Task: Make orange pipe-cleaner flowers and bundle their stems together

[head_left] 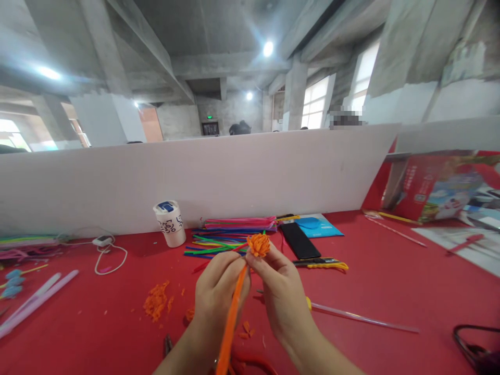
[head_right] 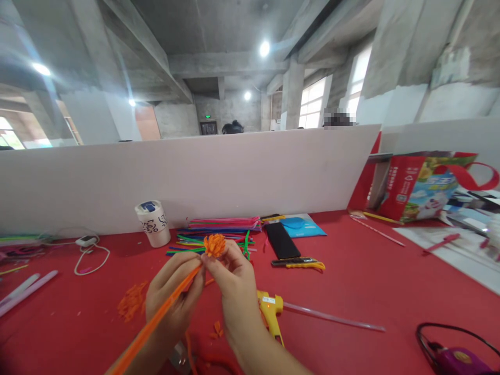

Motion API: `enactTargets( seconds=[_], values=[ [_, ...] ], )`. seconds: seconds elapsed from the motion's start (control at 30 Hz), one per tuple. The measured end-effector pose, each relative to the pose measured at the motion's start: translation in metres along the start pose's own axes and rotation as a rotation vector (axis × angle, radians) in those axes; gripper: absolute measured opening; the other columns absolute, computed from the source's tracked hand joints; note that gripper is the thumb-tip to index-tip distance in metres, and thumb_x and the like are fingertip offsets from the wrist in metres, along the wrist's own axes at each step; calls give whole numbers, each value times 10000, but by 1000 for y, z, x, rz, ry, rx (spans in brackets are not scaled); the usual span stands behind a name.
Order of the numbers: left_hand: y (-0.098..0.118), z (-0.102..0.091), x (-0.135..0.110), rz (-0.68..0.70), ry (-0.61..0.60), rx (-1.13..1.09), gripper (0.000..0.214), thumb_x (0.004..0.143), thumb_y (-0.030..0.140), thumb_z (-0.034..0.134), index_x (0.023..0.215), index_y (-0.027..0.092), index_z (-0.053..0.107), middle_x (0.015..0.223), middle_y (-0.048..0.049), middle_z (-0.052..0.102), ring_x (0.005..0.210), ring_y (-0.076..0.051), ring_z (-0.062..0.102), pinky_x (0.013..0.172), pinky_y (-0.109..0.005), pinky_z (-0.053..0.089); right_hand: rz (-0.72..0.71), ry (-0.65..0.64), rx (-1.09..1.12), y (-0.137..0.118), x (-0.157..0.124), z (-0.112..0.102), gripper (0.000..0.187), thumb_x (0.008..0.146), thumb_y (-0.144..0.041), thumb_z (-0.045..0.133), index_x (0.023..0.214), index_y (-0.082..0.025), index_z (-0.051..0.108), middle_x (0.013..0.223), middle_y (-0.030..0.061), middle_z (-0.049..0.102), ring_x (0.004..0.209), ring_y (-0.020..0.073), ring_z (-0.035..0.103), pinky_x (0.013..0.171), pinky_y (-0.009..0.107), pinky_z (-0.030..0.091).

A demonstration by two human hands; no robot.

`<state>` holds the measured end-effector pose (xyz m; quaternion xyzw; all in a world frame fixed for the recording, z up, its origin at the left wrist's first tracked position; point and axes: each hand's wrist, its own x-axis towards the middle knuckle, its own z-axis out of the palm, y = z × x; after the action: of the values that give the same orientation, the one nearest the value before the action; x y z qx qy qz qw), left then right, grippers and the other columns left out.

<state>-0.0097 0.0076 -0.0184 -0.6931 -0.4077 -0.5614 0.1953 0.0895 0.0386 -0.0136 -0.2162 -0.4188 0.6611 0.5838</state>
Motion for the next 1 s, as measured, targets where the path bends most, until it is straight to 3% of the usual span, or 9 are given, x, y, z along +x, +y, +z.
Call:
enactTargets(
  seconds=[0.1, 0.2, 0.3, 0.47, 0.63, 0.73, 0.83, 1.0],
  values=[
    [4, 1, 3, -192, 21, -171, 169, 793, 43, 519, 761, 183, 607, 709, -3, 590, 661, -113, 570, 631, -211, 478, 3, -38, 9, 1, 3, -4, 121, 651, -286, 751, 725, -213, 690, 740, -7, 578, 714, 140, 511, 697, 265, 426],
    [10, -2, 8, -615, -30, -529, 139, 793, 133, 554, 676, 173, 618, 622, 13, 569, 583, -99, 534, 559, -200, 455, -15, -117, 29, 0, 6, -7, 70, 689, -256, 727, 722, -202, 697, 701, -4, 575, 674, 130, 525, 624, 244, 438],
    [14, -6, 13, -988, -55, -929, 106, 756, 204, 613, 670, 151, 649, 565, 10, 590, 507, -85, 518, 496, -187, 431, 19, -214, 72, -5, 5, -6, 66, 714, -254, 697, 710, -189, 688, 589, -23, 531, 508, 112, 510, 475, 240, 431],
    [18, -13, 19, -1267, -110, -1248, 144, 742, 210, 627, 636, 116, 653, 548, -6, 595, 447, -65, 507, 423, -161, 367, 142, -299, 125, -13, 3, -5, 86, 694, -253, 700, 716, -182, 657, 537, -41, 538, 367, 109, 517, 369, 244, 435],
    [20, -11, 19, -1427, -121, -1319, 150, 735, 225, 631, 642, 108, 643, 557, -3, 577, 438, -43, 477, 416, -142, 346, 220, -324, 185, -11, 6, -7, 124, 676, -255, 705, 730, -172, 629, 463, -46, 556, 346, 108, 510, 360, 228, 448],
    [21, -6, 18, -1432, -76, -1292, 136, 725, 223, 627, 652, 107, 633, 552, 9, 558, 431, -33, 449, 407, -134, 327, 228, -295, 199, -6, 8, -6, 141, 666, -257, 712, 730, -168, 624, 456, -47, 558, 346, 97, 487, 357, 214, 431],
    [18, -1, 16, -1302, -15, -1161, 148, 726, 233, 628, 628, 124, 604, 525, 28, 537, 434, -40, 425, 412, -142, 320, 189, -266, 183, -2, 8, -3, 125, 700, -276, 693, 716, -172, 625, 452, -47, 542, 367, 106, 483, 386, 229, 423],
    [12, 2, 11, -1019, 67, -687, 233, 770, 277, 599, 574, 159, 555, 491, 44, 512, 475, -77, 445, 483, -184, 369, 116, -94, 156, 4, 7, -3, 142, 658, -256, 741, 669, -173, 626, 603, -32, 586, 561, 105, 510, 567, 229, 424]
  ],
)
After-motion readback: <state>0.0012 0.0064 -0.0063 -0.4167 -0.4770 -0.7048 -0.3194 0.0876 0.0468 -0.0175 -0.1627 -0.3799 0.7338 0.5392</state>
